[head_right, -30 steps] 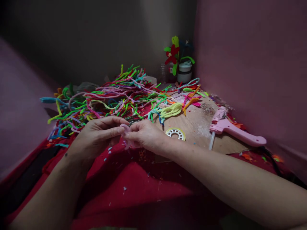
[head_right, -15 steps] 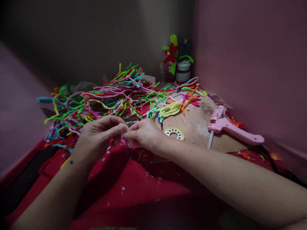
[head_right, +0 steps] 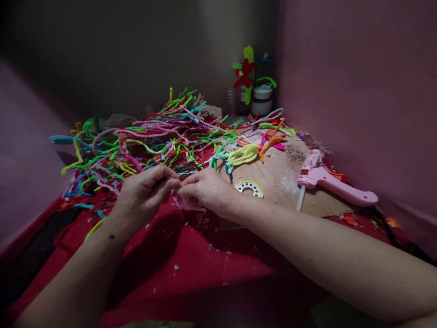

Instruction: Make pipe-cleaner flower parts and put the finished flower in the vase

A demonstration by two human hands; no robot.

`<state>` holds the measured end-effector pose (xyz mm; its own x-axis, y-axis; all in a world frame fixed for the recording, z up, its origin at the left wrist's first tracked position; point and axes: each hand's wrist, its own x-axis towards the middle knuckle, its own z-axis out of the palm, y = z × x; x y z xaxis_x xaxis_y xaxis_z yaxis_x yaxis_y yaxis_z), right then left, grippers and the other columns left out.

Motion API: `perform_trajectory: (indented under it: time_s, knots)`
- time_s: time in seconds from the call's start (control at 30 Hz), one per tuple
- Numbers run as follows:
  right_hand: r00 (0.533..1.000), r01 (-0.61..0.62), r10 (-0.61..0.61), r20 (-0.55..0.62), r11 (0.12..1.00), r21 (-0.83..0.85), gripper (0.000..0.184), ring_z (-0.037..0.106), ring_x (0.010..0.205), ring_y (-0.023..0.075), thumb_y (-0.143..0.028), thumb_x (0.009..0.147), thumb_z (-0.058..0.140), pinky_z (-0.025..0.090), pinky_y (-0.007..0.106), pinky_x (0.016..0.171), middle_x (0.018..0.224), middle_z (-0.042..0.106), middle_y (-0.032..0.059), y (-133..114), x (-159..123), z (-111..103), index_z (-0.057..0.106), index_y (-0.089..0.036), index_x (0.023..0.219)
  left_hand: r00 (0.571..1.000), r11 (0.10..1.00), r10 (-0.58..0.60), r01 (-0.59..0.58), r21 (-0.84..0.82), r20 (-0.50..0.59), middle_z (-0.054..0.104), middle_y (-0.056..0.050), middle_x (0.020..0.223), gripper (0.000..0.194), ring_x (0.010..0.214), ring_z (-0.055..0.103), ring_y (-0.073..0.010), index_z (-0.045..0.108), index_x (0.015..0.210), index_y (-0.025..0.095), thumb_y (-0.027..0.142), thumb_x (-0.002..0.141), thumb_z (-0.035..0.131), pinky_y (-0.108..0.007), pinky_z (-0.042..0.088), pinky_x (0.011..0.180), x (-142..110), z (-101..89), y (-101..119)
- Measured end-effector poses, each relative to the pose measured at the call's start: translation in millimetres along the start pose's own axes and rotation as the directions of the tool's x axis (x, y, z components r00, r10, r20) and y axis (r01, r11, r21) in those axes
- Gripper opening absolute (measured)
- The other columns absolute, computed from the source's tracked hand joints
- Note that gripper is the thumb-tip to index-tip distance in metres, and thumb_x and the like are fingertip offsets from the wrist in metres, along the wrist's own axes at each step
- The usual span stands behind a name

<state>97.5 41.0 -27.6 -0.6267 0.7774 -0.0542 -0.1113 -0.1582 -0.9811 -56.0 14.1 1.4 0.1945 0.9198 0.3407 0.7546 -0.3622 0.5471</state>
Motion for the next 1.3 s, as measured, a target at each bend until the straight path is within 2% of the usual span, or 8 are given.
perform_trajectory:
  time_s: [0.13, 0.23, 0.4, 0.6, 0.93, 1.13, 1.2, 1.3]
  knots:
    - [0.997, 0.047, -0.052, -0.052, 0.995, -0.083, 0.025, 0.033, 0.041, 0.0054, -0.024, 0.074, 0.057, 0.024, 0.022, 0.042, 0.044, 0.043, -0.0049, 2.7, 1.6, -2.4, 0.053, -0.014, 0.052, 0.969, 0.915, -0.221, 0.246, -0.32, 0.111, 0.054, 0.003, 0.058, 0.012, 0.048, 0.043, -0.0069, 0.06, 0.077, 0.015, 0.027, 0.077, 0.059, -0.019, 0.032, 0.045, 1.9, 1.4, 1.9]
    - [0.994, 0.057, -0.073, -0.085, 0.983, -0.177, 0.025, 0.036, 0.043, 0.0059, -0.028, 0.074, 0.058, 0.027, 0.022, 0.044, 0.046, 0.046, -0.0037, 5.0, 2.7, -3.3, 0.056, -0.014, 0.054, 0.936, 0.821, -0.301, 0.35, -0.45, 0.18, 0.05, 0.005, 0.054, 0.014, 0.044, 0.039, -0.0056, 0.059, 0.074, 0.015, 0.028, 0.073, 0.064, -0.017, 0.028, 0.042, 3.0, 2.3, 3.0]
    - [0.958, 0.074, -0.154, -0.241, 0.948, -0.308, 0.015, 0.045, 0.048, 0.0067, -0.029, 0.073, 0.06, 0.034, 0.021, 0.047, 0.059, 0.057, -0.0013, 6.3, 3.1, -1.8, 0.062, -0.014, 0.07, 0.922, 0.789, -0.369, 0.377, -0.486, 0.117, 0.044, 0.007, 0.046, 0.015, 0.04, 0.035, -0.0048, 0.056, 0.067, 0.016, 0.027, 0.073, 0.064, -0.017, 0.025, 0.039, 2.5, 3.4, 0.3]
    - [0.948, 0.047, -0.156, -0.278, 0.93, -0.363, 0.012, 0.046, 0.047, 0.0074, -0.019, 0.072, 0.054, 0.034, 0.02, 0.047, 0.053, 0.055, -0.0012, 3.9, 1.2, -0.1, 0.059, -0.014, 0.062, 0.907, 0.773, -0.371, 0.42, -0.476, 0.199, 0.052, 0.005, 0.051, 0.016, 0.042, 0.041, -0.0058, 0.06, 0.073, 0.015, 0.03, 0.072, 0.065, -0.017, 0.03, 0.04, 3.0, 4.6, 2.7]
    - [0.898, 0.199, -0.37, -0.238, 0.824, -0.531, 0.013, 0.045, 0.054, 0.0082, -0.016, 0.074, 0.049, 0.034, 0.021, 0.052, 0.056, 0.053, -0.0015, 7.7, -0.7, 4.9, 0.054, -0.016, 0.062, 0.936, 0.867, -0.35, 0.332, -0.372, 0.021, 0.049, 0.006, 0.048, 0.011, 0.041, 0.041, -0.0061, 0.059, 0.065, 0.016, 0.024, 0.072, 0.063, -0.017, 0.029, 0.038, -1.6, 13.8, 6.0]
    - [0.872, 0.202, -0.445, -0.206, 0.709, -0.676, 0.013, 0.045, 0.051, 0.0078, -0.013, 0.076, 0.049, 0.034, 0.022, 0.052, 0.057, 0.056, -0.0002, 7.0, -4.6, 8.5, 0.056, -0.015, 0.065, 0.925, 0.839, -0.357, 0.378, -0.392, 0.13, 0.052, 0.006, 0.043, 0.015, 0.036, 0.048, -0.009, 0.054, 0.064, 0.018, 0.027, 0.074, 0.06, -0.019, 0.036, 0.037, -2.3, 11.5, 5.0]
    - [0.888, 0.21, -0.41, -0.207, 0.763, -0.612, 0.012, 0.047, 0.049, 0.0078, -0.015, 0.077, 0.049, 0.035, 0.021, 0.049, 0.056, 0.056, -0.0005, 6.6, -5.1, 9.2, 0.054, -0.016, 0.066, 0.911, 0.799, -0.366, 0.412, -0.438, 0.19, 0.054, 0.005, 0.043, 0.014, 0.036, 0.051, -0.01, 0.054, 0.064, 0.017, 0.025, 0.074, 0.061, -0.02, 0.039, 0.038, -0.8, 7.9, 6.4]
    - [0.944, 0.19, -0.266, -0.197, 0.923, -0.336, 0.01, 0.049, 0.042, 0.0082, -0.018, 0.078, 0.049, 0.038, 0.02, 0.043, 0.051, 0.055, -0.0027, 5.3, -4.2, 9.6, 0.049, -0.017, 0.068, 0.901, 0.707, -0.319, 0.433, -0.559, 0.294, 0.058, 0.002, 0.047, 0.012, 0.039, 0.054, -0.0109, 0.057, 0.069, 0.015, 0.025, 0.073, 0.063, -0.02, 0.043, 0.039, 1.1, 2.6, 3.8]
